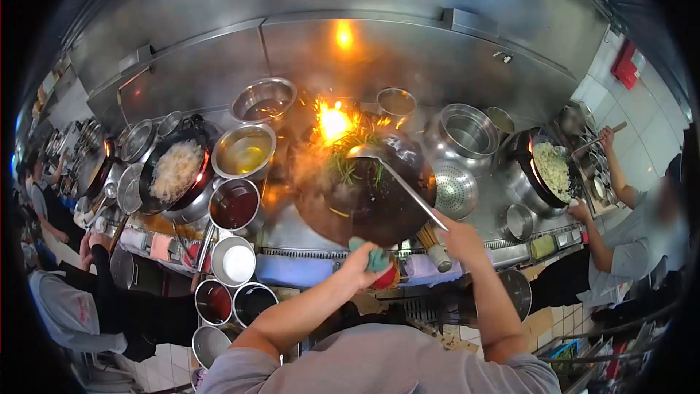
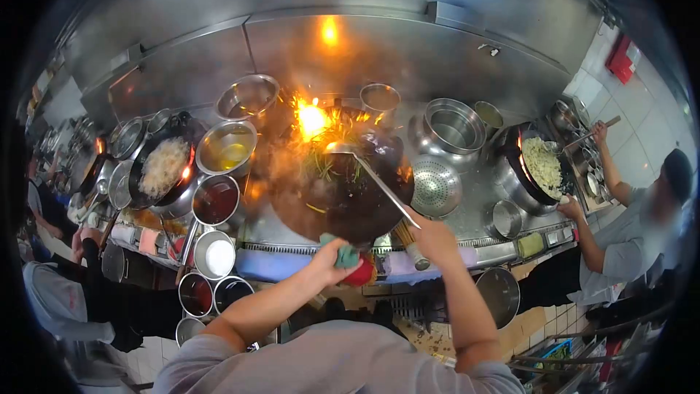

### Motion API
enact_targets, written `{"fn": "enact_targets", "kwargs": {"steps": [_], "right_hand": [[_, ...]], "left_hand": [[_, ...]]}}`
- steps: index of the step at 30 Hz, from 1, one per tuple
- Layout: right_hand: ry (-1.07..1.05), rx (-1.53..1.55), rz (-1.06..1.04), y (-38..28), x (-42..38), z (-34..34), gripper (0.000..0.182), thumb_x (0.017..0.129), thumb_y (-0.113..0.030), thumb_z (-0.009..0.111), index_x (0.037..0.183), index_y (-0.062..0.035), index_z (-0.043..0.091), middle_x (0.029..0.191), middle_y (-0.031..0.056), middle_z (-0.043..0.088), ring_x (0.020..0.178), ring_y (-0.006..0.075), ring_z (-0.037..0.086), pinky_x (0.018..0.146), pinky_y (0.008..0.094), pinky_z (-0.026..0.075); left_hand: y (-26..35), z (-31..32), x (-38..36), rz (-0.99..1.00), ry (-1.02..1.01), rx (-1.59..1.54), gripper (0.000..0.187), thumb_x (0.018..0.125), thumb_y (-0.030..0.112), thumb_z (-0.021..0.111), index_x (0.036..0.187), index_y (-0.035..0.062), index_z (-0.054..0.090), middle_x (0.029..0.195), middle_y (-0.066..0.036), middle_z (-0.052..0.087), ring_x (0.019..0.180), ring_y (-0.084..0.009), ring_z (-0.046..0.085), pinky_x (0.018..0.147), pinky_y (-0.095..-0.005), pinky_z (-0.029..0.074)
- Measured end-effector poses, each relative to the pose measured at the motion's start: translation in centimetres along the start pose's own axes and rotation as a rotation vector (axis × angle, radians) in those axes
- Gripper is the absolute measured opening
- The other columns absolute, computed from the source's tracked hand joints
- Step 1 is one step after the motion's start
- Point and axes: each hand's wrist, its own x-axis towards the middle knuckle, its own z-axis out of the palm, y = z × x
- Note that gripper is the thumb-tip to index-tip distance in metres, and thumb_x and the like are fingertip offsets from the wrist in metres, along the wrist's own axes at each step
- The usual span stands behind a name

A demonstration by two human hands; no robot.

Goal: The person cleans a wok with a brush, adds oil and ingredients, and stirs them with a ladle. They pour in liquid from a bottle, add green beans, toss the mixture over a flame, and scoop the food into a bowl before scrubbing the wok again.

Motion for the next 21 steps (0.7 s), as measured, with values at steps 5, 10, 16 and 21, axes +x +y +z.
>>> {"fn": "enact_targets", "kwargs": {"steps": [5, 10, 16, 21], "right_hand": [[0.042, 0.041, -0.152, 7.1, -4.6, -3.3, 0.048, 0.085, -0.024, 0.058, 0.132, -0.0305, 0.048, 0.101, 0.0172, 0.064, 0.089, 0.0402, 0.060, 0.079, 0.0470, 0.048], [0.120, 0.054, -0.134, 8.5, 3.6, 2.0, 0.047, 0.087, -0.025, 0.056, 0.133, -0.0215, 0.048, 0.104, 0.0202, 0.063, 0.092, 0.0405, 0.060, 0.080, 0.0461, 0.048], [0.337, 0.233, 0.040, -2.5, 8.7, 14.3, 0.049, 0.092, -0.020, 0.051, 0.138, -0.0130, 0.037, 0.087, 0.0216, 0.063, 0.072, 0.0341, 0.061, 0.066, 0.0420, 0.051], [-0.226, 1.197, 0.197, -2.8, 7.4, 7.8, 0.040, 0.096, -0.020, 0.047, 0.135, -0.0149, 0.038, 0.060, -0.0015, 0.044, 0.041, 0.0074, 0.038, 0.036, 0.0226, 0.035]], "left_hand": [[5.5, 0.5, 5.8, 0.041, -0.049, -0.011, 0.010, 0.083, 0.019, 0.055, 0.085, 0.0094, 0.053, 0.080, -0.006, 0.057, 0.072, -0.0218, 0.059, 0.069, -0.0375, 0.054], [6.3, -0.4, 7.2, 0.029, -0.011, -0.109, 0.022, 0.082, 0.030, 0.063, 0.092, 0.0112, 0.055, 0.082, -0.006, 0.057, 0.073, -0.0237, 0.059, 0.069, -0.0396, 0.055], [6.2, -0.4, 7.4, 0.083, -0.128, -0.145, 0.015, 0.081, 0.017, 0.056, 0.087, 0.0035, 0.052, 0.083, -0.013, 0.056, 0.080, -0.0316, 0.060, 0.073, -0.0442, 0.056], [6.2, -0.6, 8.8, 0.096, 0.014, -0.078, 0.010, 0.079, 0.016, 0.056, 0.080, 0.0060, 0.052, 0.075, -0.009, 0.055, 0.070, -0.0243, 0.057, 0.067, -0.0397, 0.056]]}}
